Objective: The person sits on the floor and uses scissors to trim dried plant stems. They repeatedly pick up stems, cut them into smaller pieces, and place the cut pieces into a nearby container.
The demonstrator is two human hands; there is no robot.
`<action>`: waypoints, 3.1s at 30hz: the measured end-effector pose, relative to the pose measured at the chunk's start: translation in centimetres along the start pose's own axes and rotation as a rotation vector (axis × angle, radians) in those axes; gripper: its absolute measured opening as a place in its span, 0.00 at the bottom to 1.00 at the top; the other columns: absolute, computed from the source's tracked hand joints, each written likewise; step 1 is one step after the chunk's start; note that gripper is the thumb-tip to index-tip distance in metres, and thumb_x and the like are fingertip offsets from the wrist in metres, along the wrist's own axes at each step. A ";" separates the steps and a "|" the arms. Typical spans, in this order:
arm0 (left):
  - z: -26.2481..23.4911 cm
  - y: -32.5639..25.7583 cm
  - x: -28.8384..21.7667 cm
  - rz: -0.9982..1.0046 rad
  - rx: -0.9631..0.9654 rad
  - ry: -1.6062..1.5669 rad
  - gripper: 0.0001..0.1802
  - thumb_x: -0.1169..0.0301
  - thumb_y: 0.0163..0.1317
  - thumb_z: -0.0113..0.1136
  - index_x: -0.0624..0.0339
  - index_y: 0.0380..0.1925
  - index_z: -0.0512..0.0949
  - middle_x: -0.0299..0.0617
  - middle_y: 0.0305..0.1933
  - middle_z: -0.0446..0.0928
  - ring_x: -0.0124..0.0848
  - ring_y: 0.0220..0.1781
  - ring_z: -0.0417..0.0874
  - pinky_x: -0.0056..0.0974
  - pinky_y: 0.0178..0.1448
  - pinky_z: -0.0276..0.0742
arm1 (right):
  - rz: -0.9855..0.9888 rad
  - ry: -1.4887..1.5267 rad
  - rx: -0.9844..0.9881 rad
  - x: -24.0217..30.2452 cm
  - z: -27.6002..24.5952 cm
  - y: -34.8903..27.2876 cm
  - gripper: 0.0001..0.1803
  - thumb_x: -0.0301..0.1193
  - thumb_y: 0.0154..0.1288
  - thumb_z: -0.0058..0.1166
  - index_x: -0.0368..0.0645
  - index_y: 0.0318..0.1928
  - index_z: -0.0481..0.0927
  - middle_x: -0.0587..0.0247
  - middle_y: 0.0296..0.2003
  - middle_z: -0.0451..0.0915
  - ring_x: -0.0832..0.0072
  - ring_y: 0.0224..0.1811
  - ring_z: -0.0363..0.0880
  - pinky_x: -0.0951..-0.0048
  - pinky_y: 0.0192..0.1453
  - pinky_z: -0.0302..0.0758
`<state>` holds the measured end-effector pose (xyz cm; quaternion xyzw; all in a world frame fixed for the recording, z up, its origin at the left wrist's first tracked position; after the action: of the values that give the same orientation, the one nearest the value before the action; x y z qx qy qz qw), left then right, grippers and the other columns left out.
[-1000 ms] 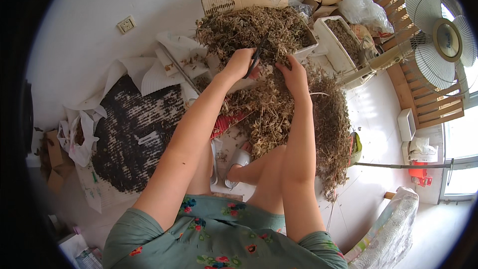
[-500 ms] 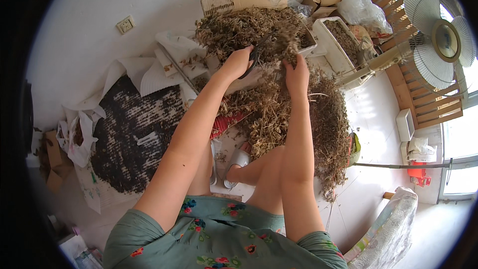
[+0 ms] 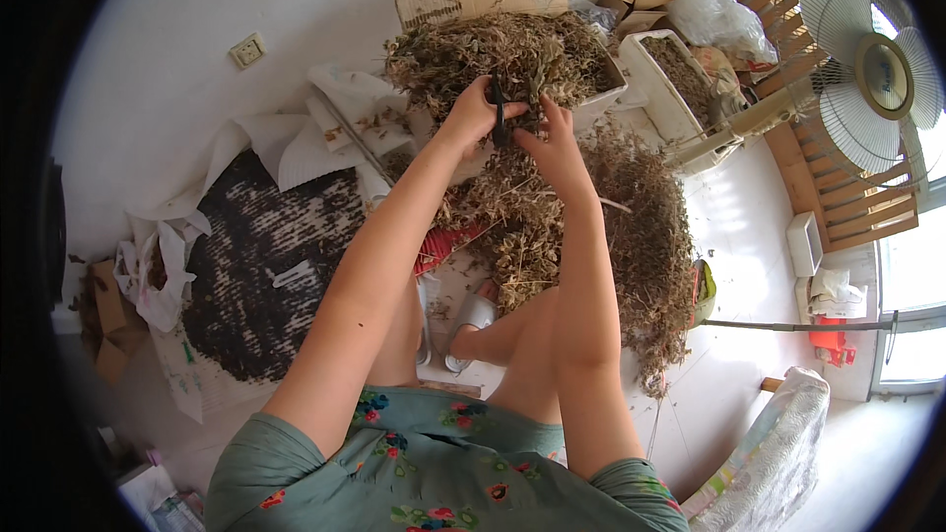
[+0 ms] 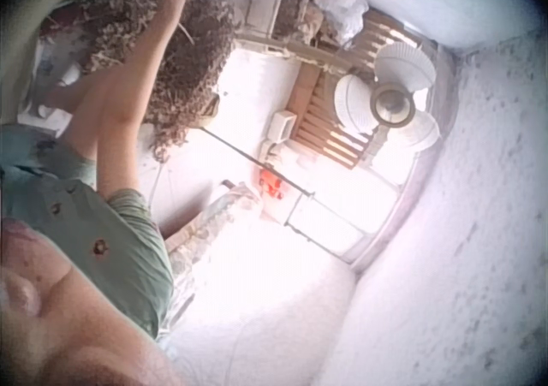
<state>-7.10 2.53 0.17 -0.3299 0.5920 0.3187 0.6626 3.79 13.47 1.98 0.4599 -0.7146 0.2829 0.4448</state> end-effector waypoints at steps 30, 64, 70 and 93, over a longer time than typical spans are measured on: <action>2.8 -1.2 4.1 -0.105 0.296 0.329 0.40 0.64 0.52 0.74 0.71 0.58 0.63 0.50 0.44 0.73 0.39 0.47 0.78 0.42 0.51 0.72 | -0.649 1.303 -0.617 -3.3 -15.6 -0.9 0.15 0.20 0.72 0.41 0.39 0.57 0.67 0.56 0.52 0.72 0.63 0.54 0.75 0.58 0.60 0.76; -3.6 1.6 1.3 0.009 -0.242 -1.079 0.12 0.74 0.60 0.66 0.65 0.38 0.73 0.42 0.33 0.75 0.33 0.34 0.80 0.36 0.35 0.82 | -0.075 -0.129 -0.035 2.4 -5.1 -3.0 0.23 0.26 0.69 0.50 0.47 0.64 0.70 0.63 0.59 0.76 0.69 0.65 0.69 0.63 0.68 0.63; -3.0 1.6 1.5 -0.013 -0.171 -1.202 0.11 0.72 0.61 0.65 0.66 0.37 0.74 0.45 0.34 0.78 0.35 0.35 0.82 0.36 0.38 0.84 | -0.116 -0.179 -0.221 1.8 -5.8 -1.6 0.18 0.29 0.68 0.55 0.46 0.58 0.74 0.63 0.49 0.81 0.73 0.52 0.78 0.70 0.55 0.74; 3.2 -1.3 0.8 -0.201 0.420 -0.293 0.39 0.70 0.62 0.59 0.69 0.69 0.52 0.56 0.50 0.78 0.32 0.46 0.82 0.28 0.38 0.78 | -0.100 0.100 -0.746 -1.2 -11.5 -1.0 0.08 0.32 0.70 0.54 0.40 0.39 0.78 0.70 0.28 0.77 0.82 0.29 0.69 0.78 0.35 0.68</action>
<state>-4.20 4.40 -0.24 -0.1928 0.5073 0.1657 0.8234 9.23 22.85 5.98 0.2862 -0.7226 0.0032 0.6292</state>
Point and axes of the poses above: each hand's wrist, its own y-axis towards the middle knuckle, its own z-axis out of the palm, x = y × z, the point moved 5 cm from there along y, towards the middle knuckle
